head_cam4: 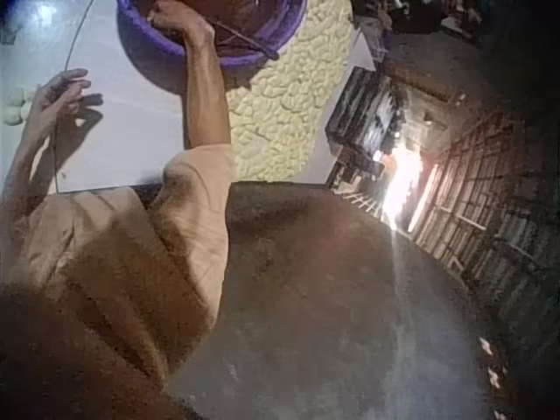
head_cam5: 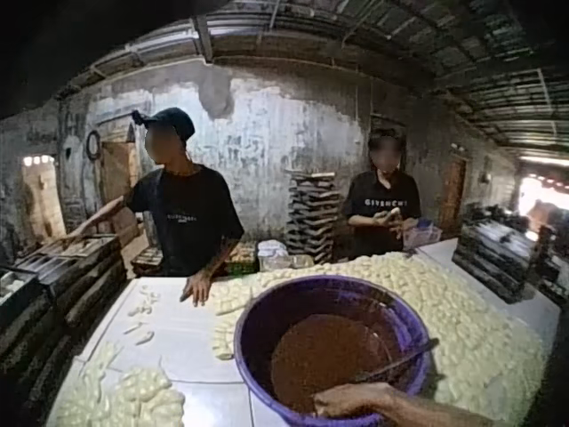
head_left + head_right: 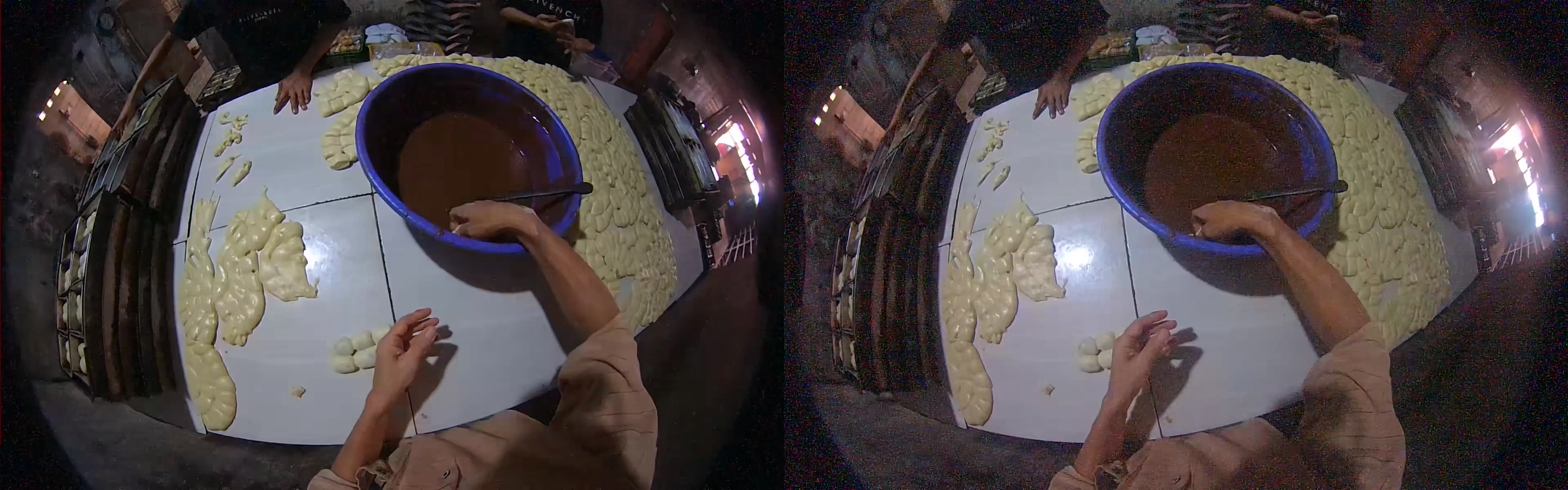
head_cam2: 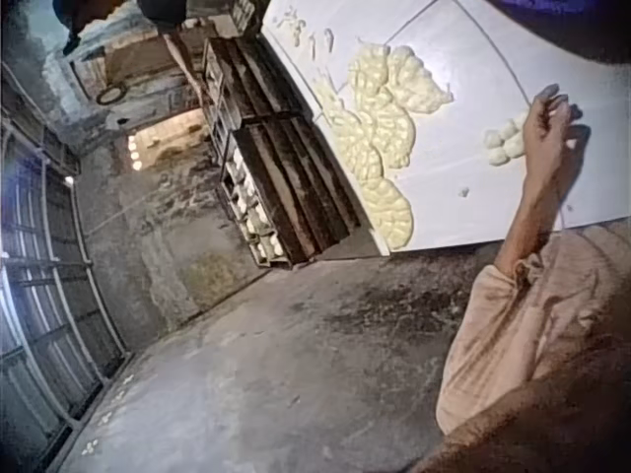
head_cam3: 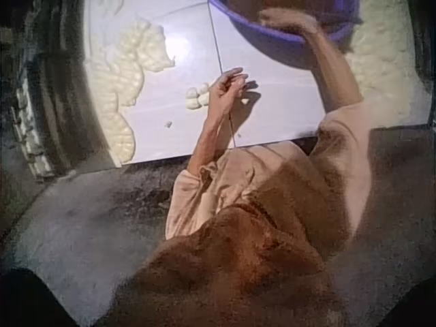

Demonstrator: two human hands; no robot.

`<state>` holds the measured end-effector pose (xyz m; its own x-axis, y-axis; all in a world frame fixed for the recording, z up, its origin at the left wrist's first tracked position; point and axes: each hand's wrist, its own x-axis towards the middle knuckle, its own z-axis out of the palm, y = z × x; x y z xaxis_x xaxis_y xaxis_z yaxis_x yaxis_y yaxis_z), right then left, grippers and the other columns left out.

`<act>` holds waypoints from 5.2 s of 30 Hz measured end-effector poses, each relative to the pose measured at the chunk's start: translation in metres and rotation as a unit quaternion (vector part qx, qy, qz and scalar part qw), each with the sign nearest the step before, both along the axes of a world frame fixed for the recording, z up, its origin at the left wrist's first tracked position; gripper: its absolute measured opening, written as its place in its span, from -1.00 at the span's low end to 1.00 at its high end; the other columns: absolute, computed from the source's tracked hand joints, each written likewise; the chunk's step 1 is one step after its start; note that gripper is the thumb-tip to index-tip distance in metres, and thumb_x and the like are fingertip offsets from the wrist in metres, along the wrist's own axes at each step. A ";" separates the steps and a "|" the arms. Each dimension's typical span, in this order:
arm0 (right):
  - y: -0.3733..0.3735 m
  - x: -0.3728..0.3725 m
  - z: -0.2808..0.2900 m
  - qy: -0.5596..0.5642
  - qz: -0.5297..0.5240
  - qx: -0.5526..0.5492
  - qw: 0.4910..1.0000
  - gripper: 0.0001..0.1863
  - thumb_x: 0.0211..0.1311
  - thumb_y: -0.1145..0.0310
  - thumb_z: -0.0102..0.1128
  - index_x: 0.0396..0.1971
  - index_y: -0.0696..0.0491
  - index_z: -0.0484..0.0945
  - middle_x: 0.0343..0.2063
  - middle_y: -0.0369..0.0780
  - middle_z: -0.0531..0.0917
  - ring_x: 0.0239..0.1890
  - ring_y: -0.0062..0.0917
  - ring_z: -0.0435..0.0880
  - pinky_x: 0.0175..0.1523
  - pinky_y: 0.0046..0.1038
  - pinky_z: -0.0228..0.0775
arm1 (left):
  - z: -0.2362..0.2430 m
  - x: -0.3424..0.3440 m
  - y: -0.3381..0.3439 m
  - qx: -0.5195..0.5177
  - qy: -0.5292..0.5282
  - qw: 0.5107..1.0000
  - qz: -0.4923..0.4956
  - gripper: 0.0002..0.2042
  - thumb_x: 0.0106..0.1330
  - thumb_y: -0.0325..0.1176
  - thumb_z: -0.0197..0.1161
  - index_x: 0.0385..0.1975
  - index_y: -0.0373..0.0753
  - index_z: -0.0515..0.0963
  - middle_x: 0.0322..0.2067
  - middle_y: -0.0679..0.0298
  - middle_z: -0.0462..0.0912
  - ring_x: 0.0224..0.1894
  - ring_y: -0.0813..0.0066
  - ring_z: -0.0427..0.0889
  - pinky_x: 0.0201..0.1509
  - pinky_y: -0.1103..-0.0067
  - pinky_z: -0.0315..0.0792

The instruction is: The person fills pieces of dough with chocolate filling and shapes them by hand, moves racks of baking tins onto the floor, fills and shapes more dough pieces, and places the shaped dough into baking tins.

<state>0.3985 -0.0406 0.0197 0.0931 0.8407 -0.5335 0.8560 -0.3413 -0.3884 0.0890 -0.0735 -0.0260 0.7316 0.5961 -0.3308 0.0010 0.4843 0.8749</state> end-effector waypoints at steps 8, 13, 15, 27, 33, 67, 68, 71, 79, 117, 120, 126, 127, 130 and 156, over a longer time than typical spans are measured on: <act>-0.033 -0.039 0.047 0.302 -0.258 0.204 0.895 -0.79 0.35 0.22 0.08 -0.32 0.06 0.52 -0.37 -0.31 0.62 -0.41 -0.66 0.58 -0.35 -0.55 0.43 | 0.006 0.011 0.009 0.027 -0.020 0.999 -0.010 -0.59 0.43 -0.30 0.18 0.20 -0.36 0.40 0.05 0.09 0.59 0.00 0.42 0.62 0.00 0.58 0.50; -0.053 -0.084 0.051 0.583 -0.352 0.346 0.645 -0.86 0.41 0.28 0.11 -0.21 0.04 0.46 -0.41 -0.35 0.61 -0.42 -0.71 0.63 -0.33 -0.67 0.51 | 0.041 0.053 0.011 -0.063 -0.106 0.992 0.004 -0.49 0.51 -0.04 -0.03 0.22 -0.36 0.37 0.10 0.15 0.56 0.12 0.34 0.55 0.18 0.39 0.46; -0.057 -0.103 0.038 0.605 -0.369 0.352 0.612 -0.86 0.45 0.29 0.07 -0.21 0.04 0.47 -0.34 -0.33 0.63 -0.39 -0.71 0.64 -0.34 -0.70 0.50 | 0.045 0.056 0.013 -0.094 -0.126 0.987 0.027 -0.47 0.51 0.01 -0.06 0.22 -0.33 0.37 0.08 0.19 0.57 0.14 0.37 0.53 0.20 0.36 0.44; -0.089 -0.196 -0.010 0.102 -0.150 0.462 0.868 -0.35 0.13 0.53 0.27 0.27 0.06 0.32 0.31 -0.01 0.26 0.24 -0.23 0.44 0.27 -0.30 0.41 | 0.004 0.004 0.021 -0.105 -0.105 0.970 0.192 -0.70 0.33 -0.37 0.32 -0.04 -0.42 0.59 -0.24 0.24 0.69 -0.27 0.59 0.65 -0.14 0.67 0.55; -0.083 -0.213 -0.034 0.052 -0.177 0.519 0.835 -0.73 0.21 0.49 0.27 -0.06 0.10 0.65 0.07 -0.10 0.53 0.08 -0.39 0.56 -0.02 -0.40 0.57 | -0.006 -0.008 0.021 0.018 -0.031 0.977 0.209 -0.69 0.30 -0.42 0.33 -0.02 -0.43 0.58 -0.16 0.17 0.67 -0.19 0.55 0.64 -0.10 0.64 0.55; -0.099 -0.218 -0.010 0.199 -0.180 0.452 0.851 -0.60 0.32 0.11 0.23 -0.12 0.18 0.59 -0.16 -0.14 0.64 -0.22 -0.45 0.63 -0.16 -0.47 0.51 | 0.018 -0.044 0.032 0.018 0.012 0.999 0.042 -0.67 0.38 -0.24 0.25 -0.01 -0.37 0.60 -0.26 0.21 0.72 -0.22 0.55 0.64 -0.11 0.59 0.54; -0.106 -0.215 -0.014 0.206 -0.140 0.447 0.859 -0.63 0.30 0.17 0.26 -0.11 0.18 0.58 -0.15 -0.14 0.63 -0.19 -0.45 0.63 -0.13 -0.46 0.51 | 0.018 -0.045 0.032 0.017 0.013 0.999 0.041 -0.67 0.38 -0.24 0.25 -0.01 -0.37 0.60 -0.26 0.21 0.72 -0.22 0.55 0.64 -0.11 0.59 0.54; -0.112 -0.205 -0.024 0.261 -0.209 0.375 0.864 -0.74 0.23 0.42 0.26 -0.10 0.16 0.58 -0.18 -0.15 0.64 -0.17 -0.47 0.62 -0.13 -0.42 0.55 | 0.026 -0.045 0.032 0.141 0.123 0.982 0.022 -0.43 0.44 -0.08 0.12 0.35 -0.26 0.26 0.04 0.03 0.61 0.02 0.36 0.60 0.12 0.51 0.45; -0.117 -0.203 -0.056 0.019 -0.077 0.330 0.941 -0.49 0.23 0.20 0.22 0.14 0.11 0.46 0.04 -0.09 0.54 0.13 -0.19 0.47 0.21 -0.22 0.34 | -0.011 -0.065 0.049 0.577 0.207 0.773 -0.165 -0.38 0.03 -0.16 0.46 0.12 -0.23 0.46 0.07 0.05 0.54 0.21 0.10 0.44 0.33 0.22 0.19; -0.059 -0.251 -0.039 0.070 -0.052 0.262 0.961 -0.63 -0.05 0.19 0.41 -0.33 0.17 0.65 -0.45 -0.05 0.67 -0.38 -0.18 0.69 -0.27 -0.25 0.51 | -0.024 -0.100 0.102 0.517 0.154 0.812 -0.225 -0.72 -0.02 -0.27 0.33 -0.34 -0.27 0.57 -0.37 0.04 0.61 -0.25 -0.04 0.62 -0.18 0.19 0.47; -0.055 -0.254 -0.021 0.206 -0.180 0.115 0.955 -0.64 -0.06 0.28 0.44 -0.33 0.23 0.64 -0.45 -0.09 0.69 -0.40 -0.44 0.68 -0.28 -0.40 0.51 | -0.018 -0.108 0.095 0.467 0.157 0.849 -0.190 -0.83 -0.07 -0.38 0.28 -0.46 -0.28 0.58 -0.45 -0.01 0.61 -0.26 -0.09 0.60 -0.21 0.19 0.45; -0.039 -0.246 -0.042 0.249 -0.047 0.154 0.955 -0.60 -0.14 0.31 0.51 -0.28 0.22 0.67 -0.43 -0.17 0.70 -0.39 -0.57 0.65 -0.23 -0.49 0.51 | 0.003 -0.132 0.126 0.517 0.143 0.786 -0.307 -0.80 -0.05 -0.37 0.32 -0.41 -0.26 0.58 -0.45 0.08 0.64 -0.28 0.02 0.65 -0.24 0.22 0.49; -0.028 -0.256 -0.033 0.232 -0.032 0.141 0.962 -0.60 -0.14 0.30 0.52 -0.28 0.21 0.67 -0.41 -0.17 0.70 -0.38 -0.58 0.64 -0.23 -0.50 0.50 | -0.004 -0.141 0.137 0.526 0.124 0.781 -0.313 -0.80 -0.05 -0.37 0.32 -0.41 -0.27 0.58 -0.45 0.08 0.64 -0.29 0.02 0.66 -0.25 0.23 0.50; 0.016 -0.298 0.003 0.247 -0.010 0.147 0.958 -0.58 -0.15 0.25 0.56 -0.31 0.19 0.66 -0.42 -0.21 0.67 -0.39 -0.60 0.60 -0.25 -0.50 0.48 | 0.039 -0.189 0.175 0.571 0.144 0.746 -0.311 -0.80 -0.09 -0.37 0.35 -0.44 -0.26 0.59 -0.48 0.09 0.65 -0.33 0.04 0.67 -0.29 0.23 0.51; 0.675 -0.690 0.115 -0.042 0.241 0.398 0.884 -0.54 0.21 0.01 0.21 -0.02 0.02 0.53 -0.20 0.02 0.65 -0.12 -0.05 0.64 -0.02 -0.07 0.47 | 0.223 -0.566 0.776 0.666 0.487 0.527 -0.204 -0.56 -0.05 -0.48 0.34 -0.09 0.08 0.70 -0.20 0.07 0.72 -0.10 0.12 0.68 -0.01 0.32 0.55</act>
